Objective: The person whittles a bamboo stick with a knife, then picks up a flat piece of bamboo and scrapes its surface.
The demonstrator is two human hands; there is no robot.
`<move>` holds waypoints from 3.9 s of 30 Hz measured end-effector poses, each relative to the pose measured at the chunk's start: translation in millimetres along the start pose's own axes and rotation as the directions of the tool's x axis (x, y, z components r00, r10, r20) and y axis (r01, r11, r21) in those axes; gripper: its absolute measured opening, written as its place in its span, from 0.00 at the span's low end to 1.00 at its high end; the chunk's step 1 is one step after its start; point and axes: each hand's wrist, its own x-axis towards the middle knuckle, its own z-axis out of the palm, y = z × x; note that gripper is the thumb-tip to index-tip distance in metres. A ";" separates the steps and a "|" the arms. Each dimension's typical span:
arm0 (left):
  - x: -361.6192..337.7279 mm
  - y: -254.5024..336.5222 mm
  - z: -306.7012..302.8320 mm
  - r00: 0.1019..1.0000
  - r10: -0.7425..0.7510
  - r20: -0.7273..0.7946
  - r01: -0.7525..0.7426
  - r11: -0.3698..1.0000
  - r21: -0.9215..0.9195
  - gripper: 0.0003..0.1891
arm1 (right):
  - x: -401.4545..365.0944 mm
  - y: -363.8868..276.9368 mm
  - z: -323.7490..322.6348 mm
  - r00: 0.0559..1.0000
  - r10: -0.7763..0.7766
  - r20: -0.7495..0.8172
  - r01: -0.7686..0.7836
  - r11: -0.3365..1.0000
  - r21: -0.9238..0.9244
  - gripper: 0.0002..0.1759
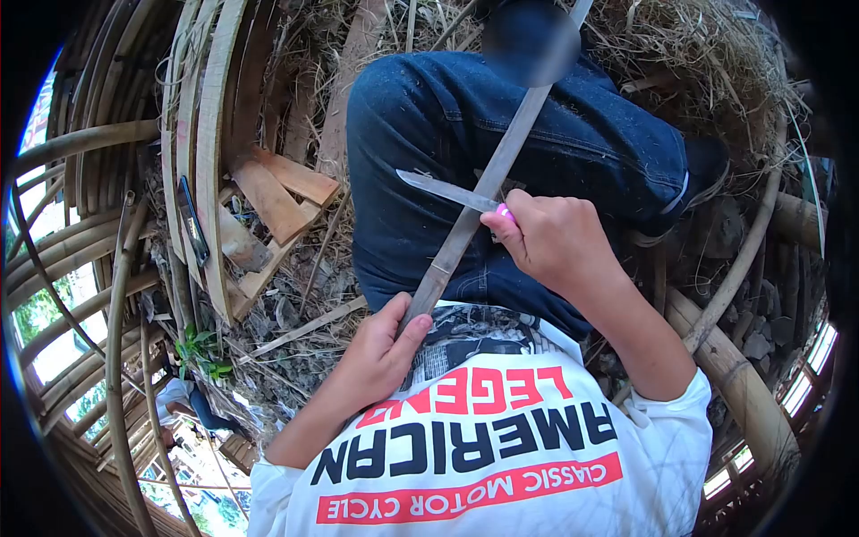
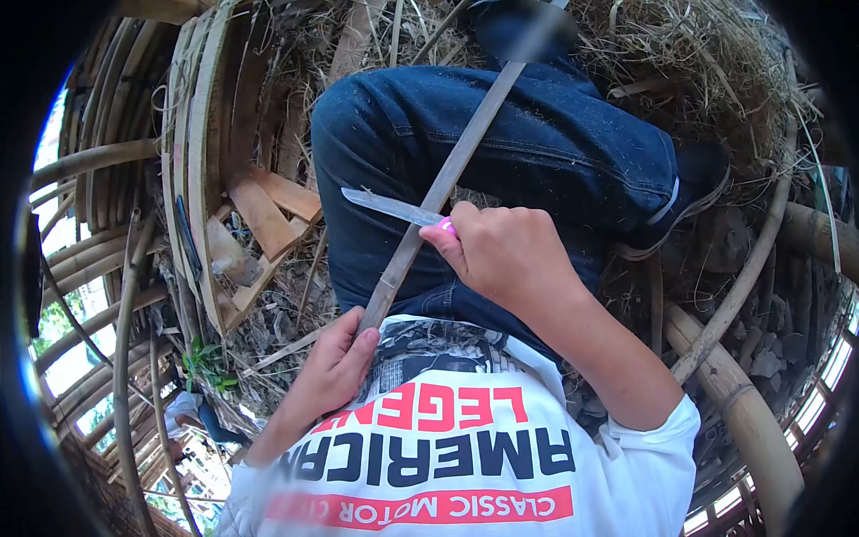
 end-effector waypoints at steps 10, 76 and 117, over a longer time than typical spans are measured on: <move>-1.9 7.6 -1.4 0.998 0.034 -0.044 -0.019 0.951 0.309 0.14 | 4.2 -1.2 8.8 1.000 -0.010 -0.027 0.010 1.000 0.023 0.25; -27.3 16.3 -4.1 0.979 -0.112 -0.170 0.170 0.908 0.382 0.13 | 4.9 23.7 27.8 0.962 0.107 -0.251 -0.101 0.994 0.035 0.25; -0.6 0.2 -26.9 0.915 -0.115 0.388 0.253 0.911 -0.327 0.20 | -17.8 -29.1 31.4 0.974 0.208 0.088 -0.225 0.881 0.416 0.11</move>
